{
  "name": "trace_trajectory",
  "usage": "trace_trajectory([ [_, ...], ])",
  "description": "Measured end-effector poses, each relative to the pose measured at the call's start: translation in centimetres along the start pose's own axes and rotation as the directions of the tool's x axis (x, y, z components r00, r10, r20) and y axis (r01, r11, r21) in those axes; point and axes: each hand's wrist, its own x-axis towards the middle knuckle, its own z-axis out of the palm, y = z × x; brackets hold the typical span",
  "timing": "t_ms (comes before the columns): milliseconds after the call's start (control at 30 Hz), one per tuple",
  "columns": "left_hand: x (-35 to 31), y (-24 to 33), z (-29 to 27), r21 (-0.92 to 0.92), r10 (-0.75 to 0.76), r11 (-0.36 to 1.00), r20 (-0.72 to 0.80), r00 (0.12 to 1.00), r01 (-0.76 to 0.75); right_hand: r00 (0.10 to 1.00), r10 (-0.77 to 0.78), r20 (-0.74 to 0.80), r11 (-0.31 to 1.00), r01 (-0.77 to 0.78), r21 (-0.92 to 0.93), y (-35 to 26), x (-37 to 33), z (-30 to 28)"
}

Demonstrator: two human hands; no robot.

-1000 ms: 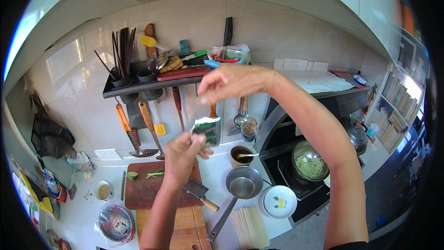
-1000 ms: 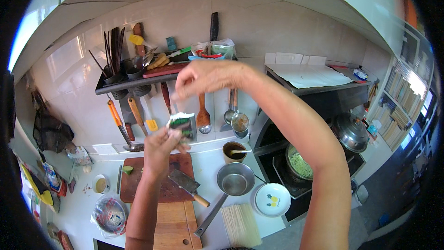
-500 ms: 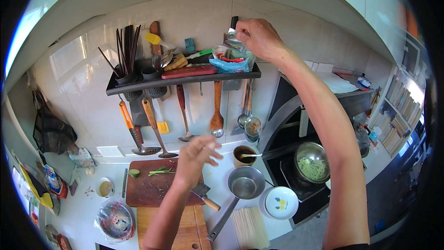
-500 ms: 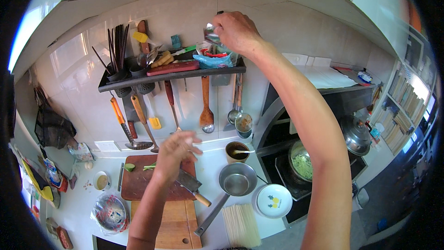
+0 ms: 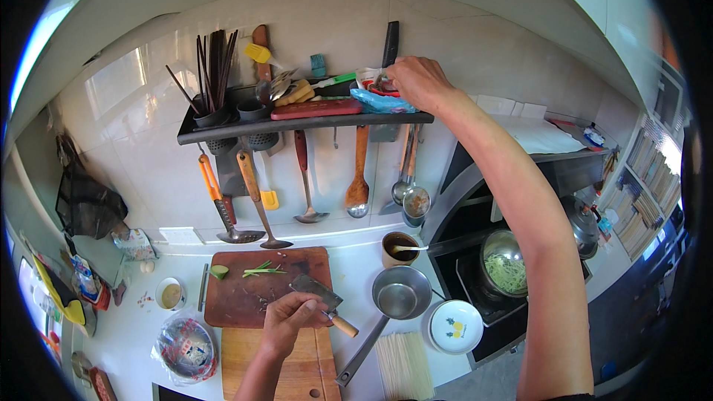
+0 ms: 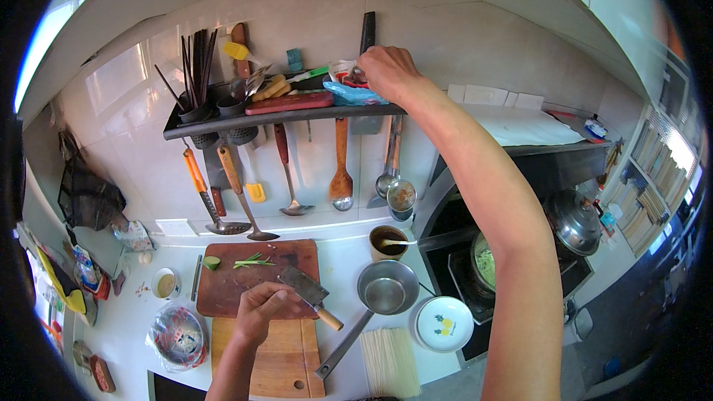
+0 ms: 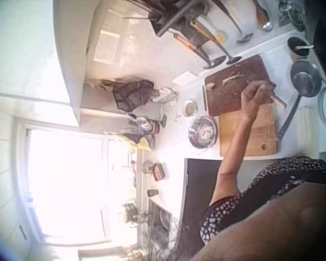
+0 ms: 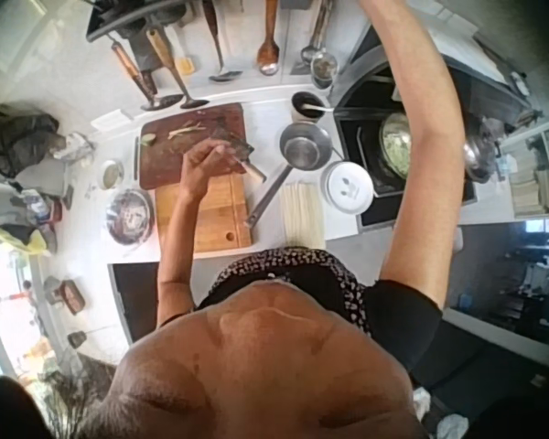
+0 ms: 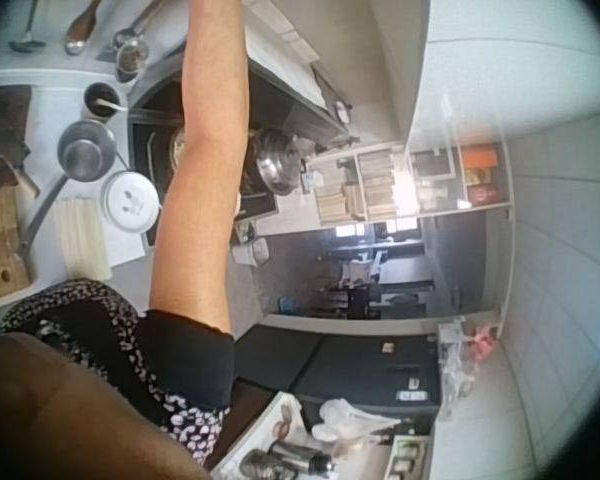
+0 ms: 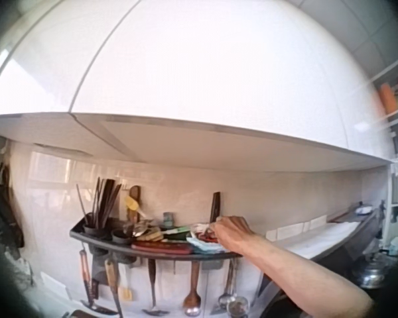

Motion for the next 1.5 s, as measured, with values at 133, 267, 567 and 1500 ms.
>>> trace_trajectory([
  [133,-1.2,-0.8,-1.4,-0.014,0.014,1.000,-0.049,0.999,-0.015,0.972,0.086,0.219,0.989,-0.109,0.099,-1.3,-0.1,-0.4],
  [267,-2.1,-0.8,-0.7,-0.048,0.022,0.999,-0.073,0.997,-0.025,0.966,-0.021,-0.258,0.988,0.059,0.142,-0.8,-2.1,-0.3],
  [567,-6.4,-6.0,-3.2,-0.221,0.019,0.974,-0.187,0.982,-0.060,0.954,-0.152,-0.260,0.727,0.286,0.624,-15.3,-21.8,0.2],
  [1500,-15.0,-20.7,41.7,0.587,0.210,0.688,0.401,0.891,-0.427,0.379,0.734,0.564,-0.619,0.032,0.784,1.3,-71.7,-15.9],
])
